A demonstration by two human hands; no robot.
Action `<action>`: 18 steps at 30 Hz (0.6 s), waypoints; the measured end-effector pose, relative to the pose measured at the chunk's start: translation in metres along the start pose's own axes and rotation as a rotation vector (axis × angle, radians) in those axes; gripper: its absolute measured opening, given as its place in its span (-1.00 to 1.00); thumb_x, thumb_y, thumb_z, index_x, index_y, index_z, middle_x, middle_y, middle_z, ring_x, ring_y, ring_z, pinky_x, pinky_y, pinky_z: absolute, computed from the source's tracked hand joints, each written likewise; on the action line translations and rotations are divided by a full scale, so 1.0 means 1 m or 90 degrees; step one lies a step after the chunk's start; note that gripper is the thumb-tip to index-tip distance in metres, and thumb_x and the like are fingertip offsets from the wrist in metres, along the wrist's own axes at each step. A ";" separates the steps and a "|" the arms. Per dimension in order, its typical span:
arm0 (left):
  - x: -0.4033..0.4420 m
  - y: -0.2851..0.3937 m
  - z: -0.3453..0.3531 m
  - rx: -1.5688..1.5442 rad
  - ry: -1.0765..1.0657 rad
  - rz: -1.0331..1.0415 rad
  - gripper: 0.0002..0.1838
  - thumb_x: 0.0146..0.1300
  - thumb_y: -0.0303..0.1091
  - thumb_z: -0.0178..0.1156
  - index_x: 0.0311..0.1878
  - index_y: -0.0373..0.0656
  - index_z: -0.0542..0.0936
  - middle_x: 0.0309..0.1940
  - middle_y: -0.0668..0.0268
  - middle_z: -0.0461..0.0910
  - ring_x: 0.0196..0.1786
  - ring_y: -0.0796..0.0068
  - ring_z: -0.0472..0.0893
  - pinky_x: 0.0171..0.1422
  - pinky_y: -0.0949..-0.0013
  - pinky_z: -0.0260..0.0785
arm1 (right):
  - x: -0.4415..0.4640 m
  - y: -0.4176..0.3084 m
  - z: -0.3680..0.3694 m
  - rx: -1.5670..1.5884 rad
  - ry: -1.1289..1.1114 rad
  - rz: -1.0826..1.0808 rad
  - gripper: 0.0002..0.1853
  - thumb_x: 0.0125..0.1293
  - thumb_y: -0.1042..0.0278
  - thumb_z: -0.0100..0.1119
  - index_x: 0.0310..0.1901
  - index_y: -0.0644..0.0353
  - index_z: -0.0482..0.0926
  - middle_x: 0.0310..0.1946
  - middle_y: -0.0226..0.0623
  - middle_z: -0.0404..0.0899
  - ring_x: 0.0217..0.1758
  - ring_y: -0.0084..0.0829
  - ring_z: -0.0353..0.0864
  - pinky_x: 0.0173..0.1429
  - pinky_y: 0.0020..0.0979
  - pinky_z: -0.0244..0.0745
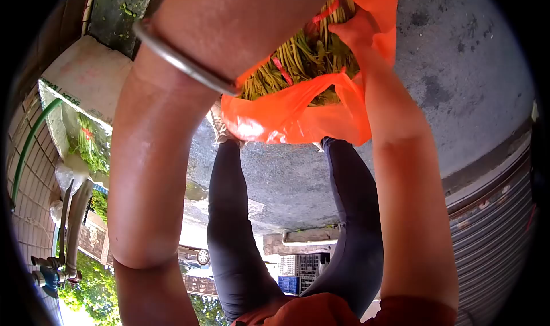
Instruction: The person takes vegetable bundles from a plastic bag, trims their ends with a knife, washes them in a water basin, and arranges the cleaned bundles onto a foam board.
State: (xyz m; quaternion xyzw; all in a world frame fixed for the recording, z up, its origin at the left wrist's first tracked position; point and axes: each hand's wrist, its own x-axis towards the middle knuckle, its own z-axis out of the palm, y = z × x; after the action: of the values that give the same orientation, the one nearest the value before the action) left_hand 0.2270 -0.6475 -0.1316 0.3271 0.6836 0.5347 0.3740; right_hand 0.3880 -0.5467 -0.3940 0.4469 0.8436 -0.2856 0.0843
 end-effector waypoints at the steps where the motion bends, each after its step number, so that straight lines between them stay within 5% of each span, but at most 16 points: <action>1: 0.002 0.001 -0.002 -0.034 -0.032 -0.029 -0.77 0.22 -0.40 -0.05 -0.29 -0.39 0.52 -0.53 0.37 0.52 -0.43 0.67 0.45 -0.29 0.53 0.33 | -0.003 -0.001 -0.006 0.008 -0.007 -0.032 -0.36 -0.27 0.26 0.39 -0.03 0.16 0.43 -0.21 -0.26 0.56 -0.13 -0.30 0.56 -0.05 -0.36 0.46; 4: 0.012 0.009 -0.004 0.010 -0.022 0.042 -0.79 0.20 -0.43 -0.08 -0.24 -0.35 0.49 -0.50 0.36 0.51 -0.43 0.65 0.45 -0.27 0.53 0.32 | -0.042 -0.003 -0.030 0.094 -0.048 -0.137 -0.33 -0.35 0.25 0.44 -0.06 0.16 0.45 -0.24 -0.30 0.58 -0.16 -0.32 0.57 -0.06 -0.37 0.45; 5: 0.015 0.018 -0.005 0.061 -0.035 -0.023 -0.78 0.18 -0.42 -0.08 -0.18 -0.34 0.46 -0.48 0.34 0.51 -0.41 0.62 0.46 -0.26 0.51 0.33 | -0.056 -0.009 -0.041 0.232 -0.078 -0.176 -0.30 -0.35 0.23 0.46 -0.04 0.18 0.43 -0.22 -0.28 0.58 -0.13 -0.32 0.57 -0.04 -0.38 0.45; 7: 0.019 0.035 -0.007 0.117 -0.067 -0.109 -0.73 0.17 -0.40 -0.06 -0.09 -0.31 0.42 -0.43 0.29 0.52 -0.36 0.56 0.49 -0.23 0.47 0.35 | -0.088 0.001 -0.034 0.248 -0.140 -0.138 -0.27 -0.38 0.28 0.48 -0.02 0.10 0.42 -0.09 -0.26 0.52 0.00 -0.27 0.48 0.04 -0.37 0.40; 9: 0.024 0.050 -0.010 0.130 -0.106 -0.151 -0.66 0.15 -0.37 -0.03 -0.01 -0.29 0.38 -0.37 0.24 0.55 -0.31 0.52 0.52 -0.20 0.45 0.37 | -0.114 -0.036 -0.107 0.185 -0.289 -0.018 -0.24 -0.38 0.25 0.50 0.01 0.10 0.40 -0.08 -0.24 0.51 0.00 -0.24 0.47 0.03 -0.36 0.40; 12: 0.034 0.016 -0.008 0.351 -0.034 -0.099 -0.61 0.17 -0.30 0.03 0.06 -0.22 0.38 -0.28 0.19 0.58 -0.24 0.45 0.56 -0.14 0.46 0.39 | -0.156 -0.030 -0.129 0.241 -0.224 -0.086 -0.22 -0.36 0.23 0.51 0.03 0.11 0.37 -0.08 -0.24 0.49 0.02 -0.27 0.47 0.06 -0.38 0.38; 14: 0.033 0.009 -0.024 -0.234 -0.194 -0.320 -0.51 0.15 -0.07 0.13 0.11 -0.06 0.40 -0.16 0.13 0.57 -0.10 0.22 0.56 0.01 0.34 0.38 | -0.181 -0.040 -0.158 0.261 -0.252 -0.078 -0.23 -0.33 0.24 0.50 0.03 0.12 0.36 -0.08 -0.25 0.49 0.02 -0.28 0.46 0.08 -0.40 0.36; 15: 0.026 0.021 -0.031 -0.235 -0.195 -0.311 -0.51 0.15 -0.07 0.13 0.11 -0.06 0.40 -0.16 0.13 0.57 -0.10 0.22 0.56 0.01 0.34 0.38 | -0.193 -0.048 -0.173 0.343 -0.245 -0.110 -0.25 -0.30 0.28 0.49 0.03 0.14 0.36 -0.07 -0.25 0.48 0.03 -0.29 0.46 0.10 -0.41 0.35; 17: 0.007 0.049 -0.047 -0.108 -0.216 -0.338 -0.51 -0.06 -0.48 0.09 0.05 -0.27 0.41 0.01 0.26 0.48 0.05 0.49 0.46 0.05 0.47 0.30 | -0.205 -0.056 -0.198 0.419 -0.228 -0.158 -0.27 -0.28 0.32 0.47 0.04 0.16 0.36 -0.07 -0.25 0.48 0.04 -0.31 0.45 0.12 -0.42 0.33; 18: -0.010 0.052 -0.051 -0.144 -0.261 -0.326 -0.43 -0.07 -0.49 0.12 0.13 -0.26 0.34 0.11 0.25 0.39 0.14 0.47 0.38 0.15 0.45 0.23 | -0.211 -0.058 -0.207 0.449 -0.231 -0.144 -0.26 -0.27 0.35 0.46 0.05 0.19 0.35 -0.05 -0.23 0.46 0.05 -0.33 0.45 0.12 -0.43 0.32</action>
State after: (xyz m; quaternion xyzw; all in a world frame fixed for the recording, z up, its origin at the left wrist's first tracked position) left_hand 0.1906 -0.6692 -0.0718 0.2019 0.5904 0.4195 0.6593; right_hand 0.4885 -0.6064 -0.1163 0.2954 0.7090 -0.6390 0.0413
